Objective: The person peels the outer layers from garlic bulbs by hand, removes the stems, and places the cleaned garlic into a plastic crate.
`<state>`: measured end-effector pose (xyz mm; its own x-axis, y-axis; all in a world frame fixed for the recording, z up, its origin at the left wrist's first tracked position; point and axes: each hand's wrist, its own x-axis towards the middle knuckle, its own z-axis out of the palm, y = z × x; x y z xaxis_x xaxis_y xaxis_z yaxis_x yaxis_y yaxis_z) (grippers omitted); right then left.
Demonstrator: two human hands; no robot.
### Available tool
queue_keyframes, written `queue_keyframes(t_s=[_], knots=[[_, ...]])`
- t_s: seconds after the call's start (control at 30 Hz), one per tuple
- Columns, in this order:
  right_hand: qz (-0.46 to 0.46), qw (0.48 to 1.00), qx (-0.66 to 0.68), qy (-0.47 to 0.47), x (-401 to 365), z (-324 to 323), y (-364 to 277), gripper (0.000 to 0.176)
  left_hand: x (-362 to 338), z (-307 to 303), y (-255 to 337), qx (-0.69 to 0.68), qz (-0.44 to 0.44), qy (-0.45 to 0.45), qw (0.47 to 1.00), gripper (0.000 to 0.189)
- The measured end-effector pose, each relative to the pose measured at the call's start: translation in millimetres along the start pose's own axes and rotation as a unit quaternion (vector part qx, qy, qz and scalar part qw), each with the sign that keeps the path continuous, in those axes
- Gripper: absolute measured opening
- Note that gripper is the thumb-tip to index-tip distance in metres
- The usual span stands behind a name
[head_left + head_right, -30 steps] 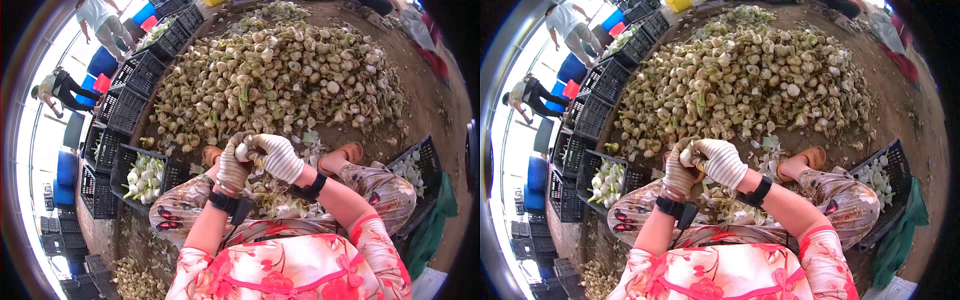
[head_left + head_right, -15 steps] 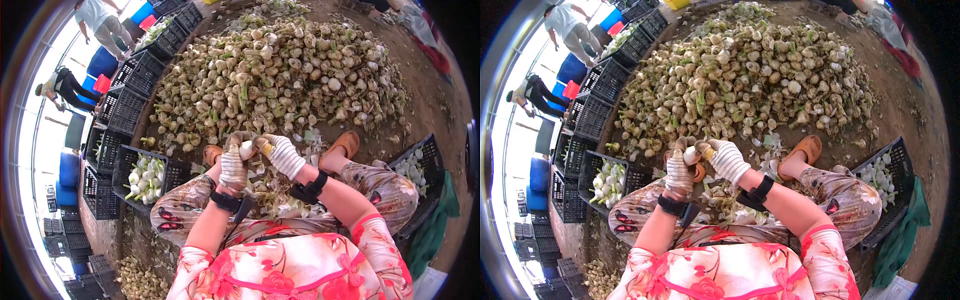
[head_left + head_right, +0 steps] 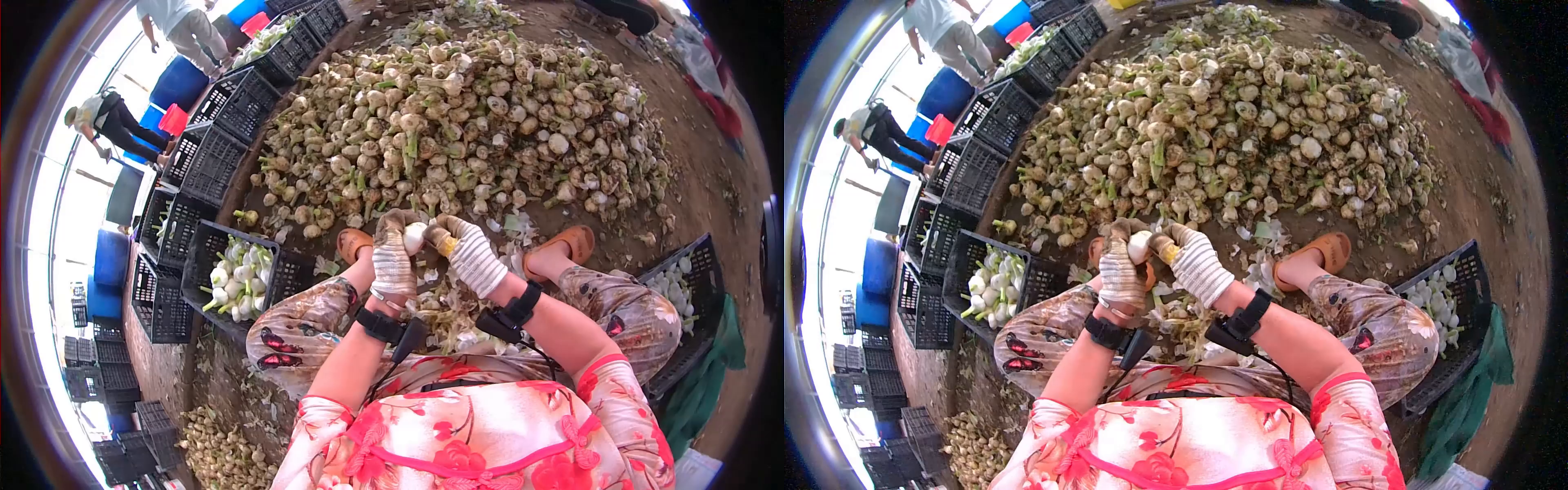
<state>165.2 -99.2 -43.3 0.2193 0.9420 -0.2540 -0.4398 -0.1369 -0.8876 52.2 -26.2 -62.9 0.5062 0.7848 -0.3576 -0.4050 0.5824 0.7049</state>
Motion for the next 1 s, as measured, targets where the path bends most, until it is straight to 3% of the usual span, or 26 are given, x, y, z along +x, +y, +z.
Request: queue_keyframes(t_s=[0.07,0.17,0.2,0.27,0.3,0.37,0.4,0.47,0.5,0.57,0.6,0.63,0.7,0.73,0.8,0.87,0.9,0.97,1.0], knots=[[-0.020,0.999,-0.024,-0.007,4.4,-4.7,8.6,0.017,-3.6,5.3,4.2,-0.007,-0.001,0.029,1.000,0.030],[0.006,0.998,0.063,0.024,7.8,-5.8,9.3,0.018,-3.3,7.3,5.4,0.006,0.041,0.047,0.998,0.033],[0.005,0.997,0.071,0.023,6.7,-3.8,2.8,0.019,-0.6,-0.4,3.3,-0.043,-0.035,-0.031,0.998,0.033],[-0.085,0.992,-0.073,0.061,-2.9,-6.7,3.4,0.019,5.0,-25.8,3.7,-0.136,-0.179,-0.180,0.958,0.034],[-0.138,0.979,-0.138,0.054,0.8,3.0,2.6,0.018,-6.1,-2.8,4.4,-0.008,-0.125,-0.014,0.992,0.037],[-0.120,0.990,-0.069,0.039,-3.5,8.3,0.6,0.016,51.4,-74.7,-31.1,-0.062,-0.153,-0.028,0.986,0.042],[-0.111,0.990,-0.084,0.022,-3.4,6.1,1.3,0.015,51.8,-63.5,-49.9,0.102,0.048,0.010,0.994,0.039],[-0.118,0.987,-0.107,0.013,-8.4,9.5,1.5,0.014,4.8,-2.2,-16.0,0.012,0.124,0.027,0.992,0.031],[-0.137,0.984,-0.110,0.016,-8.9,9.5,2.2,0.014,-6.1,12.2,-2.0,0.006,0.100,0.045,0.994,0.031],[-0.047,0.999,0.000,-0.006,6.0,-4.7,13.6,0.014,16.5,-10.3,-20.6,0.077,0.127,0.044,0.988,0.030],[0.003,0.997,0.073,0.003,2.5,4.2,-0.9,0.014,20.6,-10.9,-22.1,0.171,0.215,0.045,0.961,0.027],[-0.018,0.999,0.032,-0.001,3.3,4.3,-1.4,0.014,24.8,-11.9,-23.7,0.260,0.300,0.061,0.916,0.025],[-0.060,0.997,-0.048,-0.007,4.0,2.1,-1.9,0.014,13.9,-1.6,-22.0,0.160,0.258,0.044,0.952,0.024],[-0.022,0.999,-0.046,-0.020,-3.7,6.9,-10.1,0.011,24.8,-10.9,-29.1,0.228,0.309,0.052,0.922,0.022],[-0.099,0.974,-0.206,-0.003,1.1,8.7,5.8,0.008,28.3,-17.6,-26.8,0.181,0.271,0.059,0.944,0.021],[-0.138,0.921,-0.364,0.023,3.9,-20.0,34.5,0.009,35.6,-37.9,-28.7,0.015,0.159,0.050,0.986,0.020],[-0.138,0.890,-0.435,0.021,7.4,-36.0,53.7,0.012,43.0,-53.9,-29.9,-0.074,0.101,0.047,0.991,0.020],[-0.039,0.858,-0.511,-0.039,7.0,-62.8,77.6,0.023,54.2,-72.8,-29.4,-0.199,0.006,0.060,0.978,0.019],[-0.017,0.846,-0.531,-0.046,4.9,-68.7,75.6,0.026,19.8,-15.9,-3.5,-0.119,-0.005,0.164,0.979,0.028]])
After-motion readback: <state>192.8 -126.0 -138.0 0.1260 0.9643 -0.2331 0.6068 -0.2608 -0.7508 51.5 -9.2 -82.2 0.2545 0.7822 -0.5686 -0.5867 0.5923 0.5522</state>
